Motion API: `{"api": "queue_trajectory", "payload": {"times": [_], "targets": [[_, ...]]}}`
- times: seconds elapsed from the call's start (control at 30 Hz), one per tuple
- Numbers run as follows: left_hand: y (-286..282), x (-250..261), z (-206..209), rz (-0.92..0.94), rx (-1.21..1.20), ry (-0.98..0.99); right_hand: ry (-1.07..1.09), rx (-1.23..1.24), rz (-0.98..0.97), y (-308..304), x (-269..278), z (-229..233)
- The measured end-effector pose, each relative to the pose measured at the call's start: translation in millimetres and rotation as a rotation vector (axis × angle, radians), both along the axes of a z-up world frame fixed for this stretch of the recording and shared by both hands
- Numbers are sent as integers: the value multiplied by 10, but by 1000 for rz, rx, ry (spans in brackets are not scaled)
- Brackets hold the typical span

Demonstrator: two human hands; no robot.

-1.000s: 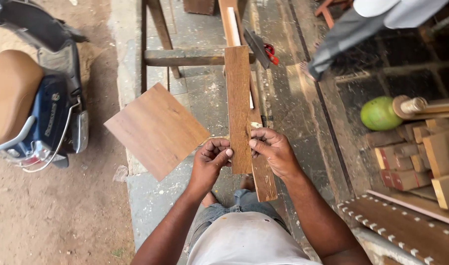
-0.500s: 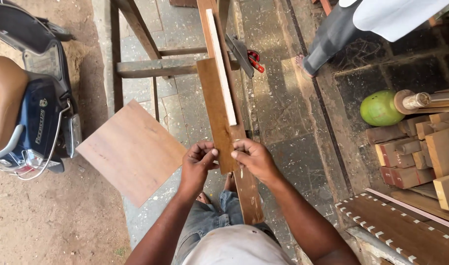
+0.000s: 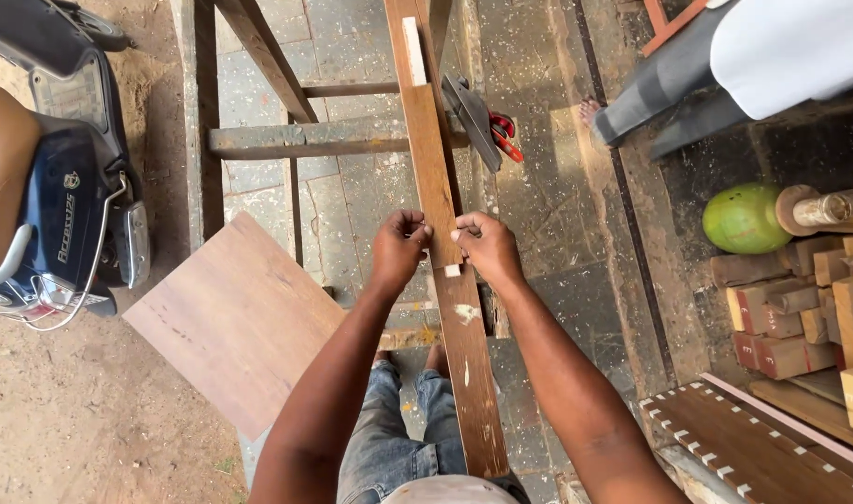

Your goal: Handling and planing wood pieces in a workshop.

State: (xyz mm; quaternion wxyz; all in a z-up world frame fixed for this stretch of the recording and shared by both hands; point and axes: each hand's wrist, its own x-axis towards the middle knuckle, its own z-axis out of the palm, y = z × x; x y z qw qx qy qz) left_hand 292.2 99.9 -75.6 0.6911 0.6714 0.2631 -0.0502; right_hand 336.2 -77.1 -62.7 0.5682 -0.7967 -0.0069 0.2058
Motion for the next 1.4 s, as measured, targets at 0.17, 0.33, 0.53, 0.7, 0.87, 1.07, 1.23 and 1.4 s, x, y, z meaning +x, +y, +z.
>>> {"api": "queue_trajectory", "payload": {"times": [0.17, 0.33, 0.53, 0.7, 0.87, 1.07, 1.23, 1.4], "targets": [[-4, 34, 23, 0, 26, 41, 50, -67, -38, 24, -13, -29], [11, 2, 99, -15, 2, 29, 123, -23, -35, 43, 5, 97], [41, 10, 151, -3, 12, 12, 119, -49, -28, 64, 36, 66], [34, -1, 458, -92, 703, -255, 142, -56, -36, 70, 56, 100], [144, 668, 790, -553, 1056, -297, 99, -46, -18, 47, 54, -21], [221, 1257, 1094, -1041, 1278, 87, 159, 9, -40, 27, 67, -78], [257, 1310, 1013, -1086, 1272, 126, 179, 117, -49, -14, 76, -139], [254, 1338, 950, -1123, 1268, 122, 225, 122, -57, -21, 84, -120]]}}
